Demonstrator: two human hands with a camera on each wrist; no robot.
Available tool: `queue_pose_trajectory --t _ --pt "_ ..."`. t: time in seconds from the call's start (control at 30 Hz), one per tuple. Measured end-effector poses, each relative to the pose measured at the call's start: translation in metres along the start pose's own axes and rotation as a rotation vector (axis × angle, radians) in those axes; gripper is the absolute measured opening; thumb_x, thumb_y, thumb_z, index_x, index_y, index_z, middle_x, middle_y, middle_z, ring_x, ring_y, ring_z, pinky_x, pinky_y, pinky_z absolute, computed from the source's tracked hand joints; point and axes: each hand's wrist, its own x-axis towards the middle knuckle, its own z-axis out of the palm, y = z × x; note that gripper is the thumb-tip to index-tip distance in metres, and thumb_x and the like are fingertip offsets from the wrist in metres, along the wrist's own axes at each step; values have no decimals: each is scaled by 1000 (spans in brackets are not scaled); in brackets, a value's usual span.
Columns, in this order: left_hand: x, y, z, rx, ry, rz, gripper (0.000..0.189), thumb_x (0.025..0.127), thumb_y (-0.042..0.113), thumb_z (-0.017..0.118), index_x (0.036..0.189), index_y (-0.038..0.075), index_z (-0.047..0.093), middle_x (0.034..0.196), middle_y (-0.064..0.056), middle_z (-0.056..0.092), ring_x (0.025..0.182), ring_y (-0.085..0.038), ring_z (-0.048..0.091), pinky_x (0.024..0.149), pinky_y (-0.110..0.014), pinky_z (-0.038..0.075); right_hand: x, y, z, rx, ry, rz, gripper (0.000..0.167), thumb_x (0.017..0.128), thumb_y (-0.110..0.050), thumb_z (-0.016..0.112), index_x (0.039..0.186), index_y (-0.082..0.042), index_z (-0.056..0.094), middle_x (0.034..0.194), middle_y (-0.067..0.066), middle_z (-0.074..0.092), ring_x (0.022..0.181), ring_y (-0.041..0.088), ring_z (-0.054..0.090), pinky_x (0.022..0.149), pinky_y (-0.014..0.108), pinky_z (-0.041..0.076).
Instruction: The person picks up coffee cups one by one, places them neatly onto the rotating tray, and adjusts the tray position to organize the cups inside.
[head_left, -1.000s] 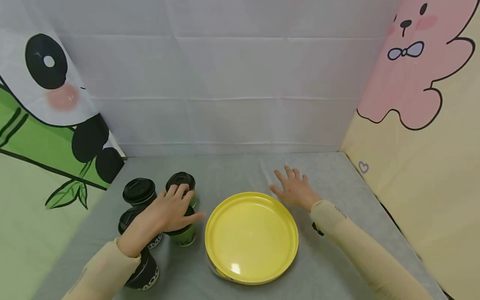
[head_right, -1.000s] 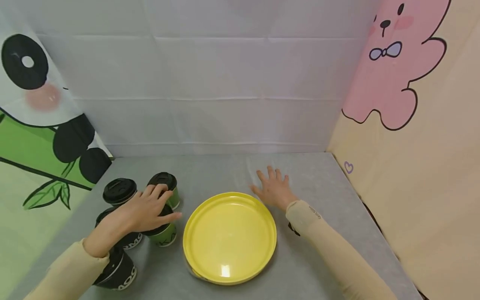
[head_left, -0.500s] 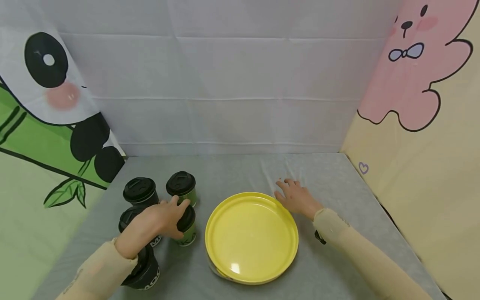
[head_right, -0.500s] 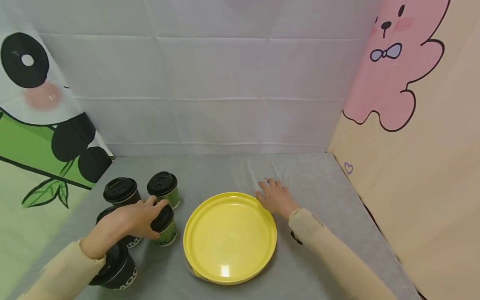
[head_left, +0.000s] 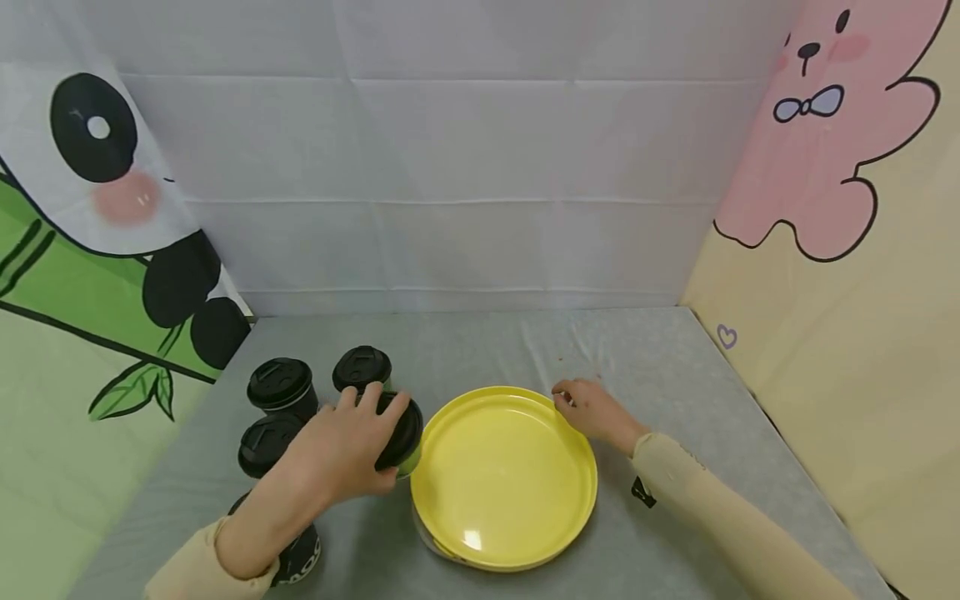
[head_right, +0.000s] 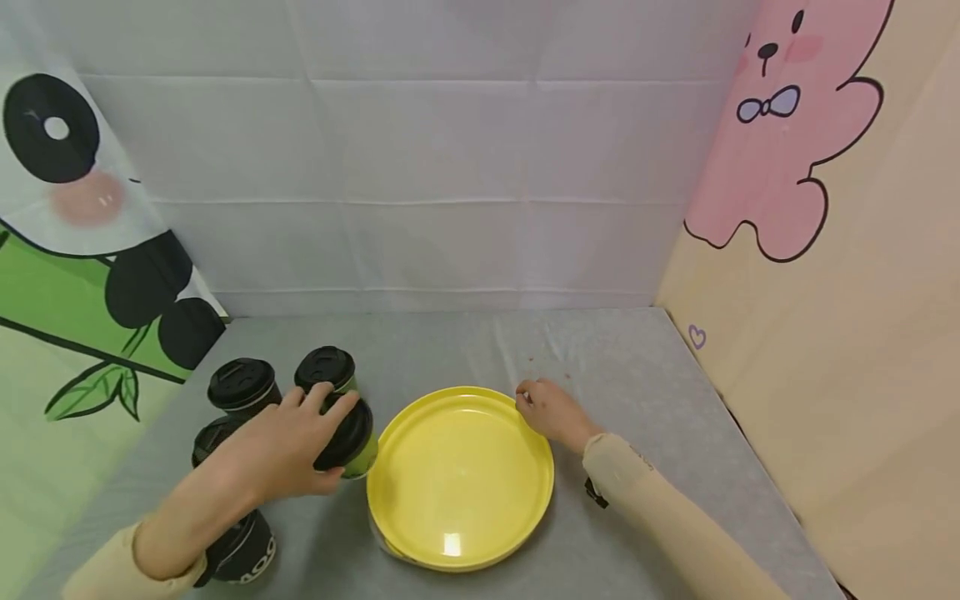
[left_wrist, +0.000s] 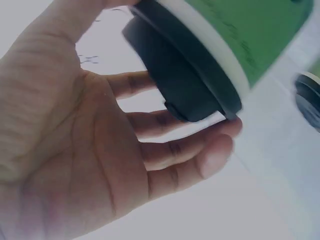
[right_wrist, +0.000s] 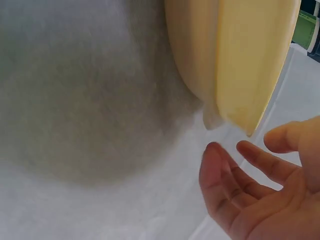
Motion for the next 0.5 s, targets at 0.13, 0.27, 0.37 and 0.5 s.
queue_pose_trajectory --t 0.13,0.27,0.37,0.5 --pt "-3 28 -3 -18 83 121 79 81 51 75 145 13 48 130 -18 52 106 -37 56 76 -49 55 -4 4 3 38 12 7 32 106 -19 48 127 -3 65 115 10 68 98 21 65 82 40 55" --pt "-2 49 -2 -36 111 221 78 84 55 70 147 16 47 130 -15 52 103 -30 56 74 -41 55 -9 8 5 49 18 18 31 106 -20 48 125 -6 67 112 8 68 95 18 65 80 38 55" --pt "2 59 0 -20 148 249 78 84 59 67 147 17 47 128 -13 53 103 -29 56 71 -39 54 -12 10 5 65 21 22 30 105 -20 49 124 -6 67 110 7 68 94 18 65 79 37 55" --pt "13 69 5 -39 139 260 76 85 60 65 147 19 48 126 -13 52 103 -30 56 72 -41 54 -15 12 5 82 24 25 28 105 -18 50 123 -5 68 108 7 69 91 17 65 77 35 55"
